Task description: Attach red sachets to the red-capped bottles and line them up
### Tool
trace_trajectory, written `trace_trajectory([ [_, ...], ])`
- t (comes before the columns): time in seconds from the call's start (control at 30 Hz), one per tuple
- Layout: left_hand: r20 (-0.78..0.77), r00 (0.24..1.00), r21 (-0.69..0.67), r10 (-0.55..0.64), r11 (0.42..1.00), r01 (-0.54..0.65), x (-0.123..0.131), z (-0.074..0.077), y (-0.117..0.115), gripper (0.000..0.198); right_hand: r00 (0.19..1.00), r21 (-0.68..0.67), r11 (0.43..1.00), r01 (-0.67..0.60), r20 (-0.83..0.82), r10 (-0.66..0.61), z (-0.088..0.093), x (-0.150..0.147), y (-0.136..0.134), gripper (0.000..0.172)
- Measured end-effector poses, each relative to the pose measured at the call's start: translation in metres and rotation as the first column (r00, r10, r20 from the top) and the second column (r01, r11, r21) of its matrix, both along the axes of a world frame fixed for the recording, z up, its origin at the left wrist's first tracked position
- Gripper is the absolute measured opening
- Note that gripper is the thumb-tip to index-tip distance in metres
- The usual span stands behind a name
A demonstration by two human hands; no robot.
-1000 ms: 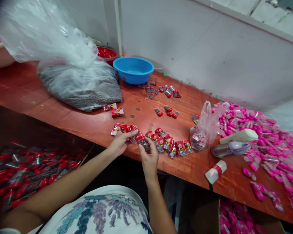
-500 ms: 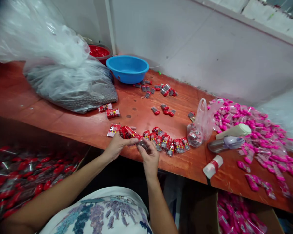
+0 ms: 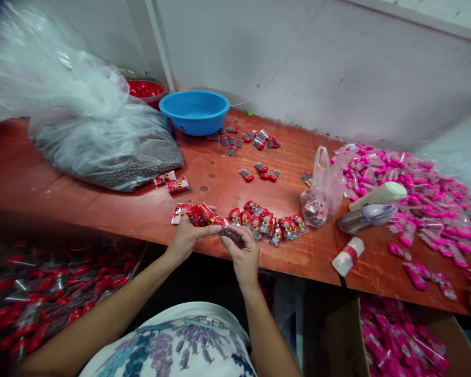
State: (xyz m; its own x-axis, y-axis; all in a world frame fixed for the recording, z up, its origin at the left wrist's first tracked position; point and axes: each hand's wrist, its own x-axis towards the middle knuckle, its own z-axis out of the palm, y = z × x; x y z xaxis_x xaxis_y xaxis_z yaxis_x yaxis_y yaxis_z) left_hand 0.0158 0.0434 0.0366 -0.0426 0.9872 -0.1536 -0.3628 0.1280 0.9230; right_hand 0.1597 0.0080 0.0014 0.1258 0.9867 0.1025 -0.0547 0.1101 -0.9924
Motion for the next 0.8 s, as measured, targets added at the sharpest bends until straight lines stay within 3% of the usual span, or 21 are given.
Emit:
trace_trajectory([
  [0.1,-0.013,1.0,0.009,-0.007,1.0,0.007,0.003,0.001,-0.001,0.024,1.0,0.005,1.0,0.026,0.007,-0.026,0.002,0.001,-0.001,0.023],
  [0.3,0.001,0.993,-0.007,-0.121,0.993,0.121,0.0,0.001,-0.001,0.025,0.968,-0.234,0.971,-0.04,-0.251,-0.021,-0.001,-0.002,-0.003,0.029],
  [0.37,0.031,0.992,-0.025,-0.123,0.992,0.124,0.0,0.001,-0.001,0.037,0.968,-0.214,0.976,-0.041,-0.252,-0.014,-0.002,-0.002,-0.003,0.028],
  [0.47,0.076,0.992,-0.012,-0.104,0.994,0.105,0.003,-0.001,-0.002,0.052,0.993,-0.059,0.998,0.034,-0.109,-0.04,-0.001,0.0,-0.004,0.023],
  [0.6,0.079,0.997,-0.006,-0.024,1.0,0.024,0.009,-0.003,-0.002,0.052,0.992,0.093,0.99,0.102,0.069,-0.108,0.004,0.0,-0.006,0.017],
  [0.7,0.078,0.997,-0.03,0.007,1.0,-0.005,0.011,-0.002,-0.002,0.05,0.993,0.057,0.994,0.096,0.058,-0.099,0.005,0.0,-0.007,0.02],
  [0.8,0.076,0.996,-0.061,-0.039,0.997,0.044,0.009,0.0,-0.001,0.049,0.995,-0.111,0.993,0.03,-0.093,-0.041,0.005,0.0,-0.006,0.026],
])
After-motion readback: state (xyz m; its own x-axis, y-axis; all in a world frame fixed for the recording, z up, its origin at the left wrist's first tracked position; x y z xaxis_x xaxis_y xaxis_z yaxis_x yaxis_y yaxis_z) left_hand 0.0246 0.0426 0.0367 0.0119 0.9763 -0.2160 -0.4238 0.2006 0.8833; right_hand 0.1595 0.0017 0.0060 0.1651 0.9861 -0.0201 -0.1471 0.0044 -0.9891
